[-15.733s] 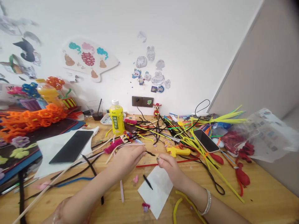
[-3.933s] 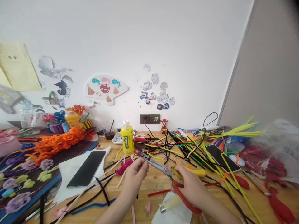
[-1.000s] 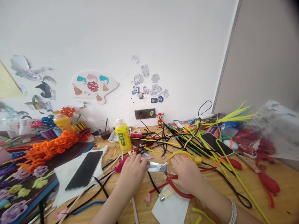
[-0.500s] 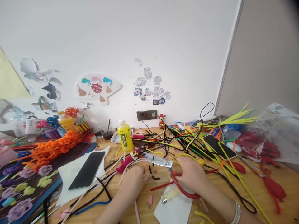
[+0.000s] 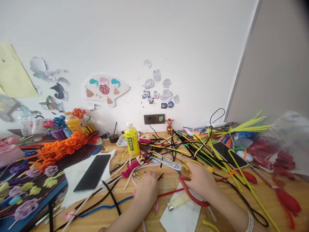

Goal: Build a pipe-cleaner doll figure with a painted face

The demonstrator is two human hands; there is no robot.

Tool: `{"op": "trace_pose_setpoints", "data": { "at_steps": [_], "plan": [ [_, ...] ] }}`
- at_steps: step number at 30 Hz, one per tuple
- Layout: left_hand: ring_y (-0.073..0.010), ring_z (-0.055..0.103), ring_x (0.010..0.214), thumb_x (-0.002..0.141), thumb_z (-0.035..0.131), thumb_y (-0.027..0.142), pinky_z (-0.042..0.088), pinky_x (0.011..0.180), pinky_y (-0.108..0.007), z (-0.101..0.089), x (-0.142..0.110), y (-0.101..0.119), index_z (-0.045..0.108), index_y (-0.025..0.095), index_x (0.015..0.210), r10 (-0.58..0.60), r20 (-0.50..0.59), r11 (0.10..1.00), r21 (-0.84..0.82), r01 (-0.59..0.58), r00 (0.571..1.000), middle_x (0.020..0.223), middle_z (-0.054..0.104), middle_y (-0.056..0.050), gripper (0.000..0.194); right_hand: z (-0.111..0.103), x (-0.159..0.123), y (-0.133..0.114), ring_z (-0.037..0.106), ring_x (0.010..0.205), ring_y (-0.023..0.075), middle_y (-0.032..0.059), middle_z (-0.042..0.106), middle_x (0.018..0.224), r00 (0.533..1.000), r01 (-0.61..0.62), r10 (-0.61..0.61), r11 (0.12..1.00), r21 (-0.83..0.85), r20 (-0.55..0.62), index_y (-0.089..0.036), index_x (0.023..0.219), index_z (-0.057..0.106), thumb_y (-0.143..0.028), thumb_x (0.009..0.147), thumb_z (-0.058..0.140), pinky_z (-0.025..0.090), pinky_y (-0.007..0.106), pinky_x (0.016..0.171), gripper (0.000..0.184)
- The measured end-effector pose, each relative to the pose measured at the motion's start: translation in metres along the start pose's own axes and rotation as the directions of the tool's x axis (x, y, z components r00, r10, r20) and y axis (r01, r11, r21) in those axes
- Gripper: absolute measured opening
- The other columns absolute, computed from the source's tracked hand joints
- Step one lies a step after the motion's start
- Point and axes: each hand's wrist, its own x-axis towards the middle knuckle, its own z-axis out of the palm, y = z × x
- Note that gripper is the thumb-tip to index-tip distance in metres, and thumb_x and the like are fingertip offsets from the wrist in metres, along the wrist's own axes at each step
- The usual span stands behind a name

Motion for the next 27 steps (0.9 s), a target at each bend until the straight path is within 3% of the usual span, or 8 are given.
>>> {"op": "trace_pose_setpoints", "data": {
  "at_steps": [5, 8, 12, 17, 27],
  "plan": [
    [-0.0193, 0.054, 0.065, 0.078, 0.035, 0.023, 0.04, 0.061, -0.032, -0.005, 0.013, -0.012, 0.042, 0.02, 0.068, -0.066, -0.086, 0.956, -0.291, 0.038, 0.994, 0.067, 0.057, -0.005, 0.013, -0.004, -0.001, 0.001, 0.057, 0.075, 0.02, 0.003, 0.062, 0.077, 0.999, -0.037, 0.034, 0.994, 0.105, 0.027, -0.021, 0.081, 0.054, -0.038, 0.069, 0.056, 0.031, 0.024, 0.056, 0.021],
    [-0.0143, 0.051, 0.053, 0.081, 0.028, 0.032, 0.042, 0.05, -0.026, -0.01, 0.021, -0.014, 0.038, 0.021, 0.072, -0.094, -0.105, 0.866, -0.5, 0.029, 0.99, 0.064, 0.053, 0.0, 0.017, -0.004, -0.001, -0.001, 0.056, 0.073, 0.0189, 0.0024, 0.062, 0.077, 0.997, -0.037, 0.024, 0.98, 0.197, 0.067, -0.021, 0.082, 0.054, -0.036, 0.069, 0.056, 0.03, 0.023, 0.055, 0.02],
    [-0.0107, 0.047, 0.047, 0.078, 0.033, 0.041, 0.04, 0.044, -0.023, -0.015, 0.022, -0.007, 0.039, 0.02, 0.073, -0.116, -0.123, 0.728, -0.686, 0.0, 0.986, 0.062, 0.048, 0.003, 0.022, -0.003, -0.002, -0.005, 0.054, 0.065, 0.0169, 0.0009, 0.06, 0.071, 0.994, -0.04, 0.011, 0.964, 0.262, 0.109, -0.02, 0.074, 0.051, -0.034, 0.067, 0.059, 0.028, 0.023, 0.053, 0.018],
    [-0.0093, 0.044, 0.045, 0.073, 0.045, 0.042, 0.036, 0.042, -0.021, -0.023, 0.016, 0.0, 0.049, 0.017, 0.074, -0.145, -0.141, 0.625, -0.78, -0.02, 0.979, 0.057, 0.046, 0.005, 0.025, -0.003, -0.004, -0.008, 0.052, 0.065, 0.0176, 0.0012, 0.059, 0.07, 0.993, -0.016, -0.018, 0.957, 0.29, 0.113, -0.02, 0.069, 0.047, -0.036, 0.063, 0.061, 0.03, 0.023, 0.054, 0.022],
    [-0.0094, 0.043, 0.043, 0.066, 0.058, 0.044, 0.034, 0.04, -0.021, -0.032, 0.011, 0.007, 0.057, 0.016, 0.069, -0.217, -0.157, 0.559, -0.829, -0.009, 0.963, 0.053, 0.051, 0.003, 0.028, -0.001, -0.005, -0.008, 0.052, 0.066, 0.0171, 0.0009, 0.058, 0.07, 0.992, 0.001, -0.042, 0.945, 0.326, 0.117, -0.02, 0.069, 0.046, -0.035, 0.062, 0.063, 0.031, 0.023, 0.057, 0.024]
  ]
}}
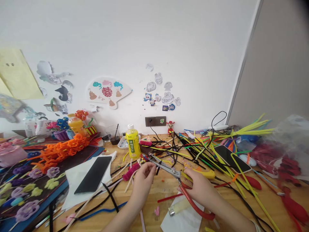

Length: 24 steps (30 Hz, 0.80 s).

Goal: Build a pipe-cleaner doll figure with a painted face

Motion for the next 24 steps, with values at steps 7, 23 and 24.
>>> {"op": "trace_pose_setpoints", "data": {
  "at_steps": [7, 23, 24],
  "plan": [
    [-0.0086, 0.04, 0.043, 0.065, 0.057, 0.043, 0.032, 0.04, -0.02, 0.002, -0.0014, -0.0003, 0.056, 0.016, 0.072, -0.045, 0.015, 0.998, -0.042, 0.046, 0.999, 0.053, 0.047, 0.005, 0.028, -0.0006, -0.0005, -0.0003, 0.051, 0.065, 0.0163, 0.0002, 0.059, 0.071, 1.0, 0.017, -0.017, 0.999, 0.033, -0.004, -0.02, 0.068, 0.046, -0.035, 0.064, 0.061, 0.031, 0.023, 0.057, 0.022],
    [-0.0075, 0.034, 0.039, 0.067, 0.054, 0.043, 0.025, 0.037, -0.019, 0.0026, -0.003, -0.0031, 0.057, 0.016, 0.08, -0.102, 0.101, 0.994, -0.039, 0.106, 0.99, 0.047, 0.041, 0.007, 0.03, -0.0023, -0.0022, -0.0034, 0.051, 0.065, 0.0157, 0.0003, 0.058, 0.069, 0.999, -0.02, 0.02, 1.0, 0.007, -0.026, -0.019, 0.072, 0.051, -0.032, 0.065, 0.063, 0.029, 0.022, 0.056, 0.018],
    [-0.0082, 0.036, 0.041, 0.068, 0.054, 0.042, 0.026, 0.038, -0.019, 0.002, -0.0034, -0.002, 0.058, 0.016, 0.082, -0.086, 0.095, 0.996, -0.008, 0.088, 0.992, 0.05, 0.044, 0.006, 0.03, -0.0027, -0.0024, -0.0037, 0.051, 0.065, 0.0158, 0.0004, 0.058, 0.07, 0.999, -0.019, 0.02, 1.0, 0.007, -0.027, -0.019, 0.072, 0.051, -0.033, 0.066, 0.062, 0.029, 0.023, 0.056, 0.018]
  ]
}}
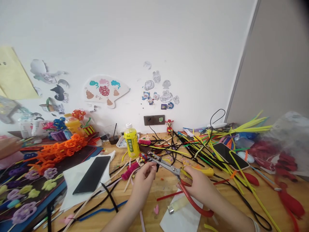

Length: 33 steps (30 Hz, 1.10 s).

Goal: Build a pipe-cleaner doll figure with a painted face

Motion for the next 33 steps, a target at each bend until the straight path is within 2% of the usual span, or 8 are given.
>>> {"op": "trace_pose_setpoints", "data": {
  "at_steps": [4, 9, 13, 17, 22, 26, 30, 33],
  "plan": [
    [-0.0127, 0.046, 0.052, 0.07, 0.051, 0.039, 0.032, 0.042, -0.021, -0.0018, -0.0017, 0.0039, 0.063, 0.015, 0.083, 0.065, -0.002, 0.991, 0.122, -0.064, 0.998, 0.064, 0.058, -0.002, 0.029, -0.0013, -0.0006, -0.0011, 0.051, 0.065, 0.0162, 0.0009, 0.058, 0.071, 1.0, -0.003, 0.003, 1.0, -0.006, 0.005, -0.02, 0.071, 0.051, -0.033, 0.065, 0.063, 0.029, 0.023, 0.055, 0.019],
    [-0.0172, 0.054, 0.067, 0.072, 0.05, 0.036, 0.04, 0.055, -0.024, -0.0023, -0.0012, 0.005, 0.064, 0.016, 0.078, 0.145, 0.009, 0.976, 0.165, -0.144, 0.989, 0.074, 0.064, -0.004, 0.025, -0.0013, -0.0007, -0.0016, 0.051, 0.065, 0.0161, 0.0004, 0.058, 0.069, 1.0, -0.003, 0.003, 1.0, -0.005, 0.013, -0.019, 0.071, 0.051, -0.034, 0.065, 0.063, 0.03, 0.023, 0.056, 0.02],
    [-0.0165, 0.055, 0.065, 0.072, 0.052, 0.036, 0.042, 0.059, -0.025, -0.0028, -0.0004, 0.004, 0.063, 0.016, 0.08, 0.15, 0.006, 0.969, 0.2, -0.148, 0.989, 0.069, 0.064, -0.002, 0.025, -0.0005, -0.0006, -0.001, 0.05, 0.065, 0.0158, -0.0002, 0.057, 0.068, 1.0, 0.005, -0.005, 1.0, 0.008, 0.024, -0.019, 0.071, 0.051, -0.034, 0.066, 0.063, 0.03, 0.023, 0.056, 0.02],
    [-0.0179, 0.058, 0.072, 0.072, 0.053, 0.035, 0.043, 0.066, -0.026, -0.0037, 0.001, 0.0038, 0.063, 0.017, 0.079, 0.161, 0.018, 0.974, 0.161, -0.162, 0.987, 0.076, 0.066, -0.003, 0.022, 0.0004, -0.0007, -0.0011, 0.049, 0.064, 0.0154, -0.0003, 0.057, 0.067, 1.0, 0.0, 0.0, 1.0, 0.005, 0.022, -0.019, 0.068, 0.049, -0.034, 0.065, 0.063, 0.029, 0.023, 0.056, 0.021],
    [-0.0172, 0.055, 0.067, 0.072, 0.051, 0.036, 0.042, 0.061, -0.025, -0.0038, 0.0016, 0.0051, 0.061, 0.017, 0.072, 0.156, 0.017, 0.967, 0.2, -0.157, 0.988, 0.068, 0.062, -0.002, 0.022, 0.0015, -0.0012, -0.0008, 0.05, 0.063, 0.0153, 0.0007, 0.057, 0.067, 0.999, 0.017, -0.017, 1.0, 0.015, 0.028, -0.019, 0.064, 0.046, -0.035, 0.066, 0.062, 0.029, 0.023, 0.055, 0.023],
    [-0.0175, 0.055, 0.071, 0.073, 0.05, 0.036, 0.042, 0.064, -0.025, -0.003, 0.0006, 0.0065, 0.06, 0.017, 0.076, 0.153, 0.053, 0.968, 0.191, -0.161, 0.987, 0.074, 0.063, -0.003, 0.022, 0.0027, -0.001, 0.0005, 0.05, 0.063, 0.0157, 0.0007, 0.057, 0.066, 0.999, 0.025, -0.025, 0.999, 0.022, 0.035, -0.019, 0.065, 0.048, -0.035, 0.067, 0.061, 0.03, 0.023, 0.056, 0.021],
    [-0.0174, 0.053, 0.065, 0.075, 0.047, 0.035, 0.041, 0.061, -0.026, -0.0035, -0.0007, 0.0061, 0.057, 0.019, 0.066, 0.207, 0.059, 0.931, 0.294, -0.215, 0.977, 0.065, 0.059, -0.001, 0.021, 0.0042, -0.0006, 0.0007, 0.052, 0.066, 0.0165, 0.0022, 0.059, 0.071, 0.999, 0.03, -0.03, 1.0, 0.01, 0.039, -0.019, 0.066, 0.048, -0.037, 0.066, 0.062, 0.031, 0.023, 0.058, 0.023],
    [-0.0177, 0.052, 0.066, 0.077, 0.042, 0.031, 0.04, 0.063, -0.027, -0.0042, -0.0012, 0.0046, 0.055, 0.02, 0.067, 0.26, 0.078, 0.895, 0.355, -0.27, 0.963, 0.067, 0.059, -0.001, 0.02, 0.0048, -0.0014, -0.0006, 0.053, 0.066, 0.0166, 0.0023, 0.06, 0.072, 0.998, 0.011, -0.011, 1.0, -0.006, 0.06, -0.019, 0.067, 0.048, -0.038, 0.066, 0.061, 0.031, 0.023, 0.057, 0.024]
  ]
}}
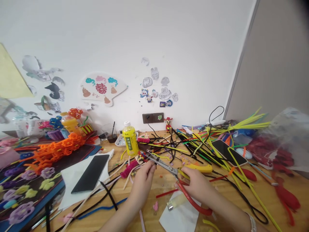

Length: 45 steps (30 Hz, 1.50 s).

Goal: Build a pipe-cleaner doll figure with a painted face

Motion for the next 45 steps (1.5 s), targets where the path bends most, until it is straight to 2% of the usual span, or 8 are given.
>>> {"op": "trace_pose_setpoints", "data": {
  "at_steps": [6, 14, 20, 24, 31, 36, 41, 45],
  "plan": [
    [-0.0165, 0.05, 0.062, 0.078, 0.04, 0.028, 0.038, 0.059, -0.025, -0.001, -0.001, 0.003, 0.051, 0.02, 0.063, 0.019, 0.001, 0.999, 0.051, -0.019, 1.0, 0.063, 0.056, 0.0, 0.02, -0.001, -0.005, -0.005, 0.055, 0.068, 0.0171, 0.0026, 0.062, 0.076, 0.999, -0.033, 0.033, 0.999, -0.001, 0.014, -0.02, 0.076, 0.051, -0.034, 0.067, 0.06, 0.031, 0.023, 0.056, 0.019],
    [-0.017, 0.049, 0.062, 0.077, 0.04, 0.031, 0.038, 0.058, -0.025, -0.001, -0.004, 0.01, 0.051, 0.021, 0.062, -0.01, 0.033, 0.999, 0.047, 0.008, 0.999, 0.062, 0.055, 0.0, 0.021, 0.001, -0.008, -0.004, 0.055, 0.071, 0.0182, 0.0042, 0.061, 0.082, 0.999, -0.037, 0.037, 0.999, -0.013, 0.026, -0.02, 0.093, 0.052, -0.035, 0.065, 0.062, 0.032, 0.024, 0.058, 0.033],
    [-0.0167, 0.05, 0.065, 0.079, 0.039, 0.029, 0.039, 0.061, -0.024, 0.0, -0.005, 0.009, 0.053, 0.02, 0.066, 0.018, 0.059, 0.999, 0.043, -0.021, 0.998, 0.066, 0.057, 0.0, 0.021, -0.001, -0.008, -0.006, 0.052, 0.063, 0.016, 0.0011, 0.06, 0.071, 0.999, -0.025, 0.026, 1.0, -0.018, 0.045, -0.02, 0.077, 0.05, -0.038, 0.065, 0.061, 0.029, 0.022, 0.054, 0.024],
    [-0.0165, 0.049, 0.063, 0.078, 0.04, 0.029, 0.038, 0.059, -0.024, 0.001, -0.005, 0.008, 0.052, 0.02, 0.064, 0.008, 0.059, 0.998, 0.06, -0.012, 0.998, 0.063, 0.055, 0.0, 0.021, -0.004, -0.008, -0.007, 0.049, 0.056, 0.0133, 0.0, 0.058, 0.065, 0.998, -0.004, 0.004, 1.0, -0.007, 0.063, -0.019, 0.067, 0.046, -0.045, 0.068, 0.058, 0.027, 0.022, 0.05, 0.028],
    [-0.0168, 0.051, 0.063, 0.08, 0.039, 0.033, 0.038, 0.061, -0.025, 0.0, -0.006, 0.009, 0.052, 0.021, 0.067, -0.052, 0.097, 0.998, -0.021, 0.054, 0.994, 0.061, 0.053, 0.002, 0.022, -0.004, -0.005, -0.005, 0.051, 0.06, 0.0155, 0.001, 0.058, 0.065, 0.999, -0.032, 0.031, 0.993, -0.113, -0.013, -0.019, 0.069, 0.048, -0.047, 0.066, 0.058, 0.026, 0.023, 0.051, 0.03],
    [-0.0173, 0.052, 0.065, 0.079, 0.041, 0.033, 0.04, 0.061, -0.026, 0.001, -0.005, 0.004, 0.051, 0.021, 0.069, -0.065, 0.098, 0.993, -0.089, 0.074, 0.993, 0.063, 0.054, 0.001, 0.019, -0.004, -0.005, -0.006, 0.055, 0.066, 0.0182, 0.0029, 0.06, 0.071, 0.999, -0.052, 0.05, 0.984, -0.169, -0.017, -0.019, 0.071, 0.05, -0.05, 0.066, 0.056, 0.027, 0.024, 0.052, 0.032],
    [-0.0139, 0.046, 0.052, 0.079, 0.039, 0.029, 0.038, 0.054, -0.024, 0.001, -0.005, 0.008, 0.041, 0.021, 0.056, -0.066, 0.11, 0.998, 0.032, 0.063, 0.992, 0.05, 0.045, 0.005, 0.024, -0.005, -0.005, -0.009, 0.056, 0.07, 0.0194, 0.0034, 0.061, 0.074, 0.998, -0.056, 0.057, 0.982, -0.183, 0.0, -0.019, 0.075, 0.052, -0.05, 0.067, 0.055, 0.029, 0.024, 0.054, 0.032],
    [-0.0154, 0.05, 0.06, 0.078, 0.039, 0.027, 0.039, 0.059, -0.024, -0.001, -0.003, 0.01, 0.047, 0.019, 0.06, -0.023, 0.093, 0.994, 0.109, 0.013, 0.995, 0.058, 0.052, 0.002, 0.021, -0.005, -0.006, -0.009, 0.056, 0.069, 0.0196, 0.0032, 0.061, 0.074, 0.997, -0.069, 0.072, 0.979, -0.191, 0.01, -0.02, 0.076, 0.052, -0.05, 0.067, 0.054, 0.028, 0.025, 0.053, 0.032]
  ]
}}
